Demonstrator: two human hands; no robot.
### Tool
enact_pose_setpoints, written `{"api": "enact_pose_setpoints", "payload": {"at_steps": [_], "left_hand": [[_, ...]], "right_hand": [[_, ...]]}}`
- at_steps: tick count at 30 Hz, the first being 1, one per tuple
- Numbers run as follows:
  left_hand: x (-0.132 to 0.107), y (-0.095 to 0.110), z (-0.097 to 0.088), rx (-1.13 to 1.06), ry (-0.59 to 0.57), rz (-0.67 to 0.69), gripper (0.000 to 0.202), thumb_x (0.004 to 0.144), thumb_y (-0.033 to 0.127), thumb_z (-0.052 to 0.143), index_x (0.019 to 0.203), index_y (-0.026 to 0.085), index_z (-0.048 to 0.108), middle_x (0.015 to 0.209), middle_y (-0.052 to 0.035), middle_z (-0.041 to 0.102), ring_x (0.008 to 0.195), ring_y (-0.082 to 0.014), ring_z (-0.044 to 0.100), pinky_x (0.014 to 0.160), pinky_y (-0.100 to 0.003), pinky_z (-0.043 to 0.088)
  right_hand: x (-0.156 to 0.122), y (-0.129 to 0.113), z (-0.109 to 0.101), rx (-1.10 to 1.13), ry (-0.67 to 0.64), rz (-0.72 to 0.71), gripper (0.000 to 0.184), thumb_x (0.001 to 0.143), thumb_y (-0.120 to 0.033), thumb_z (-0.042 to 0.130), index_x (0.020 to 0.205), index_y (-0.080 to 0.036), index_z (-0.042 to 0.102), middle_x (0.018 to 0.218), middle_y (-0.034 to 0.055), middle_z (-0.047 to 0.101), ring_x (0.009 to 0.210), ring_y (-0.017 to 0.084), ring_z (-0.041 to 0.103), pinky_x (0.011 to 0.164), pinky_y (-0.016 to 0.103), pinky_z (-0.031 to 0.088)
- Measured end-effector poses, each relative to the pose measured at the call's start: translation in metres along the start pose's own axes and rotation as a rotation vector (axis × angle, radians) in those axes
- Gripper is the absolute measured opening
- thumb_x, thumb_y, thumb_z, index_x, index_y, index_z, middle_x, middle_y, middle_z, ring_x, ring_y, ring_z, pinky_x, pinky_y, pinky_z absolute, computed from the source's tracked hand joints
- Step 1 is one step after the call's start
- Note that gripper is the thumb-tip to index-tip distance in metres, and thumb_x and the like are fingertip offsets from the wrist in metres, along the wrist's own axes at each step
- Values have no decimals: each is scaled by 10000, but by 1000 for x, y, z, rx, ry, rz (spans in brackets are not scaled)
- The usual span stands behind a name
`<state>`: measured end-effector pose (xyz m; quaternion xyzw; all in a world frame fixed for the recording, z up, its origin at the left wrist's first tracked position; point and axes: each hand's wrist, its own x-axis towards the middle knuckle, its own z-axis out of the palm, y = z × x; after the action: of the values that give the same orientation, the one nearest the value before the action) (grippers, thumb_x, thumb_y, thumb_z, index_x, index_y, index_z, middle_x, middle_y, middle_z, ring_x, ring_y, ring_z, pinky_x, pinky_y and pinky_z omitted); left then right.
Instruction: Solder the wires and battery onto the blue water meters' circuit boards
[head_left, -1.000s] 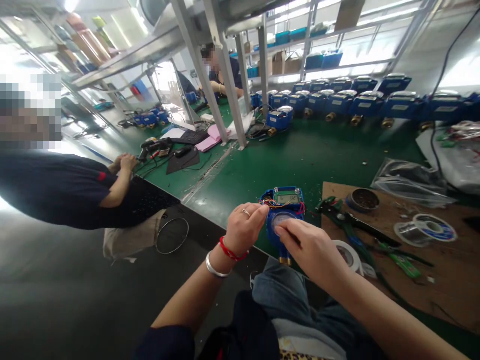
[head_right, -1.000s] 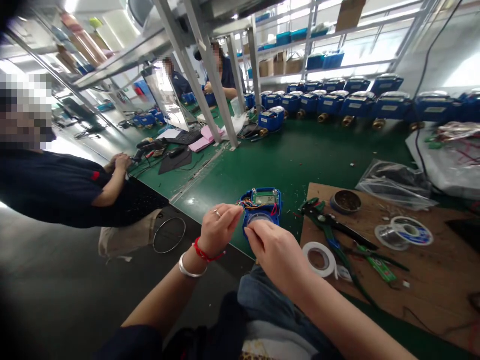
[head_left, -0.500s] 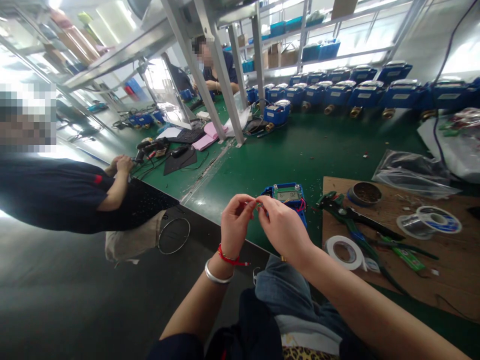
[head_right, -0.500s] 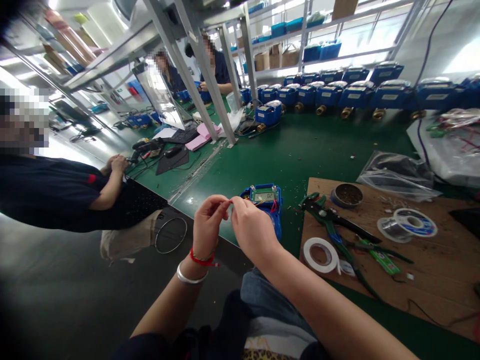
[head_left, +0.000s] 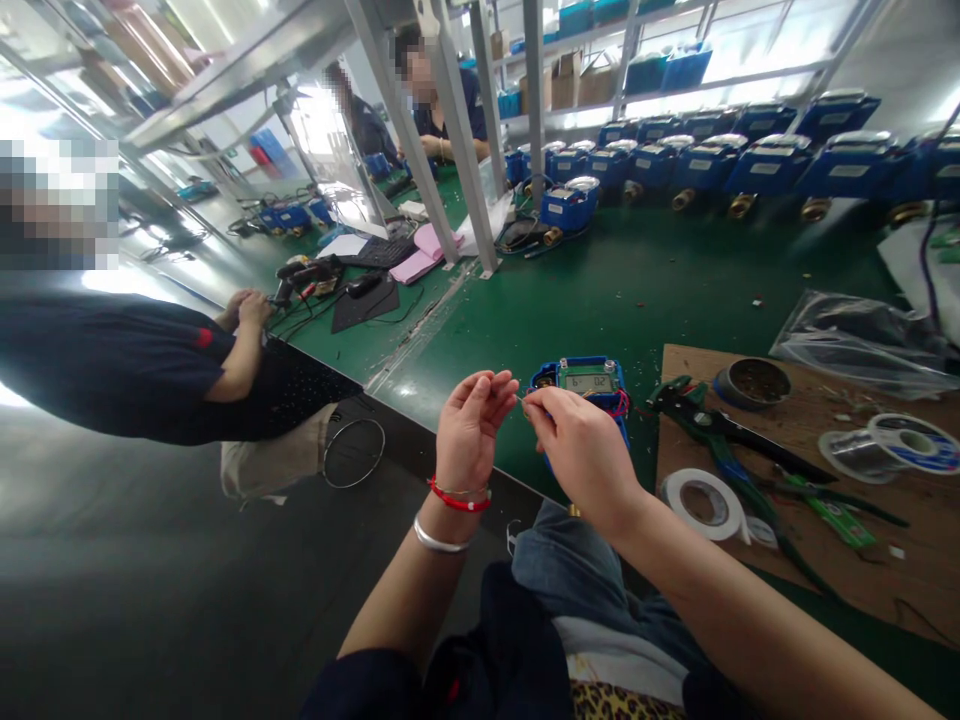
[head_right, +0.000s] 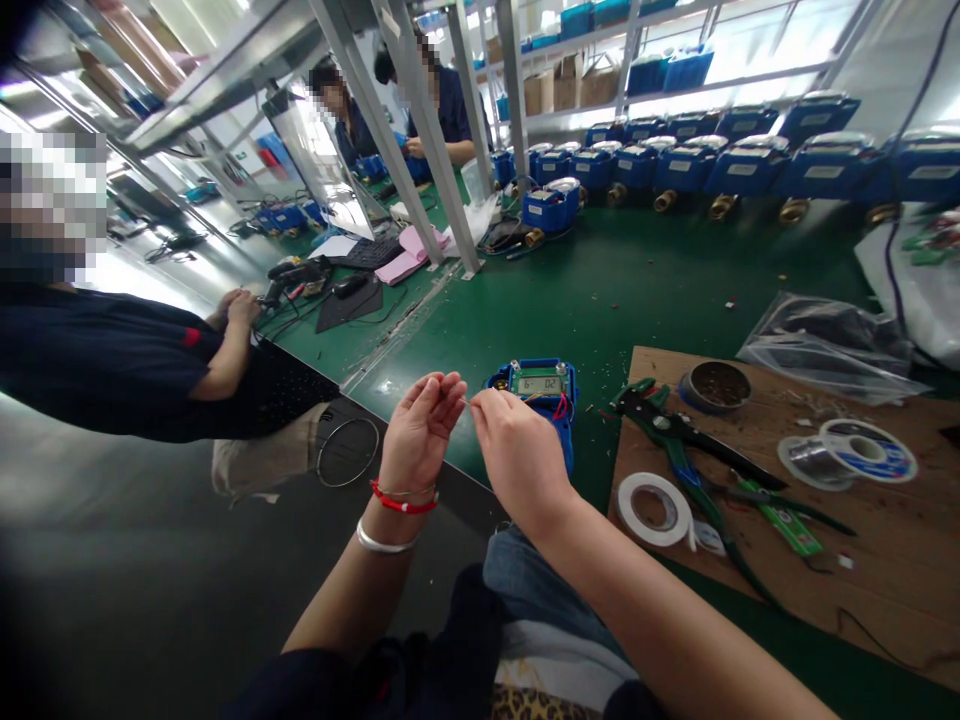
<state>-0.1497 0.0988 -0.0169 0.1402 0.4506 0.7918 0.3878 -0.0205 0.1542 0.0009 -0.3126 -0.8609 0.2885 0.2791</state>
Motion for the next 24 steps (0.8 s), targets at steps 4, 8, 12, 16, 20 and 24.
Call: {"api": "enact_pose_setpoints", "payload": {"at_steps": [4,8,12,16,20,24], "left_hand": [[-8,-3,7,26,-91,59,222,834,281,681,997,163,587,1026,-70,720,981,-182,687,962,-359,499],[-9,-4,12,11,-144,97,210,861,259,650,1037,161,591,1030,-67,721,987,-176,686,1025,-381,455],[-9,-6,14,17,-145,92,200,878,255,627,1053,161,604,1031,-64,718,1004,-166,674,1032,-366,442],[-10,-7,16,36,-133,99,196,877,256,627,1049,162,621,1012,-57,718,977,-138,663,999,-322,447],[-10,-6,17,24,-148,101,181,878,236,626,1042,159,631,987,-51,722,934,-119,659,934,-276,467],[-10,-6,17,66,-152,115,181,882,250,621,1040,162,628,1000,-57,719,952,-131,657,944,-291,465]], "right_hand": [[0,2,1,-30,-6,-28,252,979,-258,419,917,-179,651,893,63,657,801,156,610,700,248,411],[1,1,0,-71,3,-26,271,979,-293,428,897,-195,666,887,51,596,788,144,588,678,241,401],[1,-1,0,-98,13,-27,285,979,-303,425,903,-197,678,928,57,564,794,145,581,684,249,416],[1,0,1,-95,23,-22,296,977,-288,419,915,-188,690,1030,81,553,825,149,580,699,262,435],[1,2,2,-82,30,-18,299,976,-292,424,914,-181,695,1054,91,548,850,159,586,721,273,450],[1,2,3,-74,25,-15,313,982,-303,412,925,-181,695,1061,93,551,858,161,593,735,276,458]]}}
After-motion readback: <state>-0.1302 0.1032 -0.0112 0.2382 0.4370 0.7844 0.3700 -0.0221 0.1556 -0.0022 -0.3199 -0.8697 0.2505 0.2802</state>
